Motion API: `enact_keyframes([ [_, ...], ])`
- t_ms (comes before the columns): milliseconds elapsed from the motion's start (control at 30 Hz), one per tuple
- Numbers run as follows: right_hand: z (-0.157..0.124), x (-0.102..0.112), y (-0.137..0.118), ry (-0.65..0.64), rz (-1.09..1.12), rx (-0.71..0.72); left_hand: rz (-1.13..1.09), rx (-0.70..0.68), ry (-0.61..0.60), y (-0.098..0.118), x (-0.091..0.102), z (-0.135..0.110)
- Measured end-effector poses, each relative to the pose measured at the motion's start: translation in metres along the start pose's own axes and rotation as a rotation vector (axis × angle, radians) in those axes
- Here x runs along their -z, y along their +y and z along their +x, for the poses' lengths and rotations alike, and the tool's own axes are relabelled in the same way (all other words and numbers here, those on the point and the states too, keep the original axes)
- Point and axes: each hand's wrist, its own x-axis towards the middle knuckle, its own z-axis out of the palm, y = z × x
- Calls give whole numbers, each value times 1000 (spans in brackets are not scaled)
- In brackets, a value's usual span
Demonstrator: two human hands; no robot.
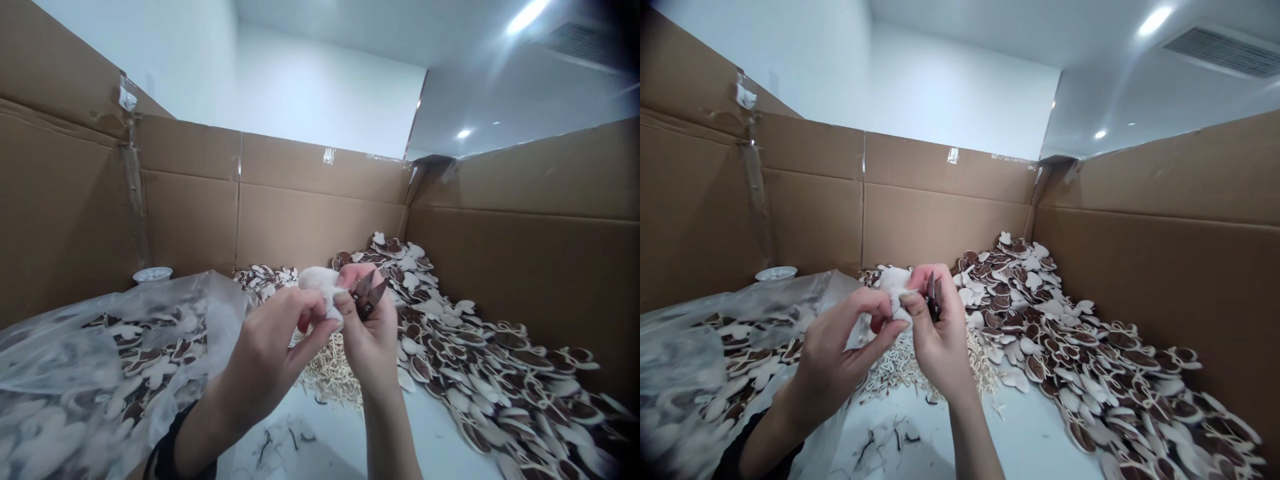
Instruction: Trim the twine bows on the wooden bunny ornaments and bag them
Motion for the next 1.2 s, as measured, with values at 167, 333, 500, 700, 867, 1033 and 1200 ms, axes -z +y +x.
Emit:
enact_keyframes([
  [167, 0, -3, -2, 31, 42, -82, -57, 38, 20, 0, -5, -1],
  [333, -1, -2, -6, 60, -35, -37, -220, 144, 93, -1, -9, -2],
  [500, -3, -1, -7, 54, -113, 6, -137, 160, 50, 0, -3, 0],
  [700, 0, 0, -9, -37, -212, 49, 1, 122, -58, 0, 9, 4],
  [867, 0, 6, -10, -173, -201, -10, -138, 180, -83, -4, 16, 5],
  [1033, -4, 6, -13, -318, -142, -258, -327, 384, -148, -8, 26, 4],
  [1200, -2, 5, -17, -341, 205, -475, -411, 381, -197, -8, 33, 8],
])
